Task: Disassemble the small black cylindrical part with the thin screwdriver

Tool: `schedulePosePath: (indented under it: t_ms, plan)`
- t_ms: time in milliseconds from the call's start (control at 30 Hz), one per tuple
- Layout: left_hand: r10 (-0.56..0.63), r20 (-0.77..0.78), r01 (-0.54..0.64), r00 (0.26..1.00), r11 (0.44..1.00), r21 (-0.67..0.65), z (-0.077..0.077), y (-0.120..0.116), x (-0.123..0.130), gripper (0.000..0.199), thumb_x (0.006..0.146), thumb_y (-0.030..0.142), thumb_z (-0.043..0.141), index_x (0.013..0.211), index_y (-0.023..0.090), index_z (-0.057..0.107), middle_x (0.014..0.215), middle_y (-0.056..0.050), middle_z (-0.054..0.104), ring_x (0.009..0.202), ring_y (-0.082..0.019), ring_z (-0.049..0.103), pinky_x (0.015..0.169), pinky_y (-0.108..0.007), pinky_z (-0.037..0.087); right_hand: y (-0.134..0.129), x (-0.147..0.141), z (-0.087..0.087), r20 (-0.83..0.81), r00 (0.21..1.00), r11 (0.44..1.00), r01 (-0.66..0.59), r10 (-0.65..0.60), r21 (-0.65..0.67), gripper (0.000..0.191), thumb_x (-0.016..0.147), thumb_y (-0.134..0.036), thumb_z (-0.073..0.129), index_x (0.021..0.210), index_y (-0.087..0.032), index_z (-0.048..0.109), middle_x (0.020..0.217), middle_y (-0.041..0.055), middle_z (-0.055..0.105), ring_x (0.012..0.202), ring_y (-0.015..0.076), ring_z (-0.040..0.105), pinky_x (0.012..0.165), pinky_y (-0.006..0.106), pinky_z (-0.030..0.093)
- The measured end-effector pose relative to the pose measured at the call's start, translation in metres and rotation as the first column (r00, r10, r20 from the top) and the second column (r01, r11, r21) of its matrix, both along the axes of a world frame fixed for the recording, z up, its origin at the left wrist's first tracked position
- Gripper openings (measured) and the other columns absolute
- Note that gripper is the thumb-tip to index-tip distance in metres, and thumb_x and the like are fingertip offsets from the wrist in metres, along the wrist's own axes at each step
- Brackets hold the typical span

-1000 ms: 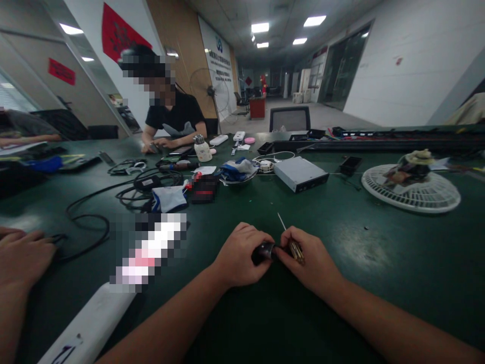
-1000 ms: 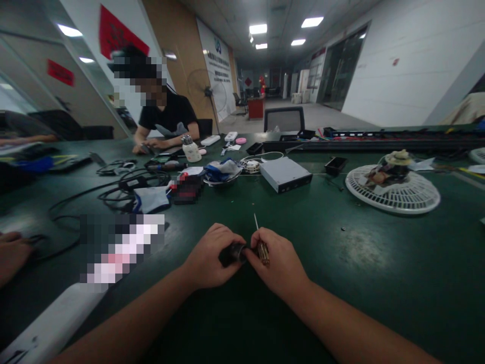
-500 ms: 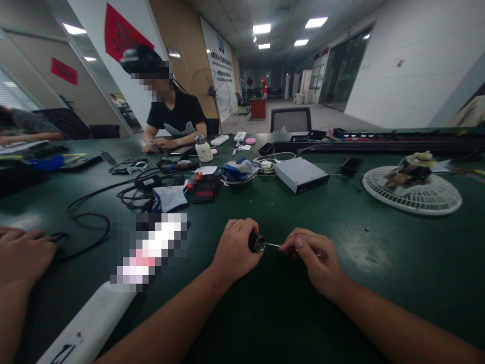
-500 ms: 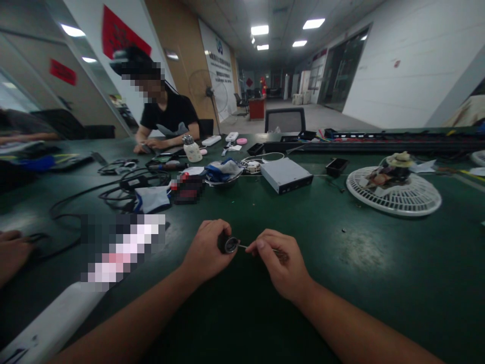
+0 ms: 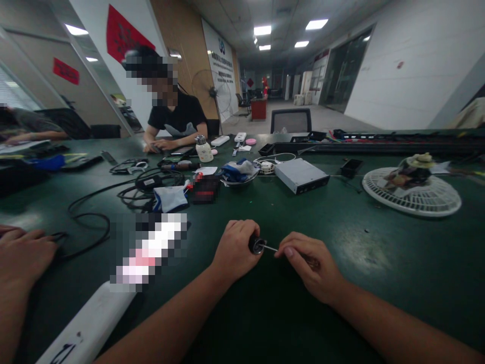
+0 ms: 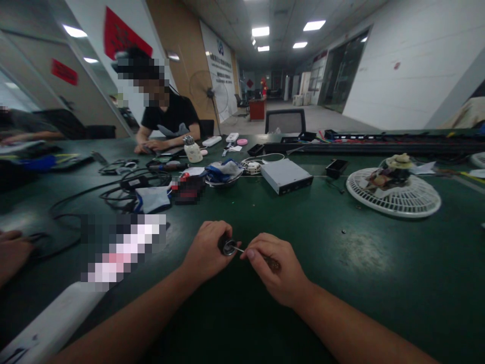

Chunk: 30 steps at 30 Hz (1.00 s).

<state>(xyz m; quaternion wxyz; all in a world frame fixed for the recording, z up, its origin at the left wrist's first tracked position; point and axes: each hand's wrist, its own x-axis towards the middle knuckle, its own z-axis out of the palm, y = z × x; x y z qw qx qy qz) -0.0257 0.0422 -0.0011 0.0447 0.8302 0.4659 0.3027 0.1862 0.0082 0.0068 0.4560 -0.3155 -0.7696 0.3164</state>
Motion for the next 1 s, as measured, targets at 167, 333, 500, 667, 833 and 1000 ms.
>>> schedulePosePath:
  t_ms: [167,333,500,667,833,1000]
  plan:
    - [-0.021,-0.008,0.021,1.000,1.000,-0.014,0.0025,-0.0008,0.0008,0.017,0.077,0.016,0.066,0.083,0.022,0.051,0.082,0.000,0.062,0.079,-0.020,0.057,0.078,-0.037,0.042,-0.0022,0.0008,-0.0006,0.046,0.997,0.998,0.067,-0.068,0.017,0.029,0.101,-0.026,0.046,0.083,-0.020,0.069,0.075,0.0038,0.065,0.069,0.0179,0.061,0.065,0.032,0.046]
    - [-0.011,0.003,0.011,1.000,1.000,-0.016,0.0022,-0.0003,0.0007,0.017,0.077,0.016,0.066,0.084,0.022,0.052,0.083,-0.001,0.064,0.080,-0.021,0.058,0.078,-0.037,0.042,-0.0017,0.0006,0.0005,0.039,0.999,1.000,0.020,-0.021,0.024,0.023,0.100,-0.024,0.048,0.091,-0.020,0.070,0.085,0.0052,0.067,0.078,0.0186,0.063,0.070,0.032,0.048]
    - [-0.036,-0.017,0.036,0.999,0.998,-0.045,0.0016,-0.0004,0.0008,0.016,0.077,0.016,0.066,0.083,0.021,0.051,0.083,0.000,0.064,0.079,-0.020,0.058,0.081,-0.037,0.040,-0.0020,0.0009,-0.0021,0.079,0.996,0.999,0.035,-0.038,0.035,0.028,0.101,-0.025,0.046,0.083,-0.019,0.067,0.076,0.0035,0.064,0.067,0.0164,0.059,0.063,0.031,0.044]
    - [-0.022,-0.003,0.022,1.000,0.998,-0.060,0.0013,-0.0006,0.0010,0.019,0.075,0.015,0.067,0.085,0.022,0.053,0.084,0.001,0.064,0.081,-0.019,0.058,0.082,-0.036,0.040,-0.0018,0.0001,-0.0013,0.035,0.999,0.998,0.029,-0.031,0.056,0.023,0.100,-0.023,0.049,0.090,-0.018,0.069,0.083,0.0055,0.065,0.074,0.0169,0.060,0.066,0.030,0.045]
    - [-0.031,-0.009,0.030,0.999,0.998,-0.060,0.0012,-0.0007,0.0008,0.018,0.077,0.016,0.067,0.084,0.022,0.053,0.084,0.001,0.063,0.079,-0.019,0.058,0.081,-0.036,0.039,-0.0021,0.0000,-0.0008,0.075,0.996,0.996,-0.062,0.057,0.058,0.023,0.100,-0.022,0.049,0.087,-0.017,0.067,0.080,0.0046,0.064,0.071,0.0158,0.060,0.065,0.029,0.044]
    - [-0.046,-0.009,0.045,0.999,0.996,-0.074,0.0010,-0.0007,0.0007,0.020,0.075,0.015,0.069,0.088,0.022,0.055,0.088,0.001,0.065,0.083,-0.019,0.059,0.083,-0.036,0.039,-0.0018,0.0007,-0.0039,0.018,0.999,0.997,0.048,-0.049,0.060,0.024,0.100,-0.020,0.048,0.085,-0.017,0.066,0.080,0.0045,0.062,0.071,0.0156,0.059,0.064,0.029,0.043]
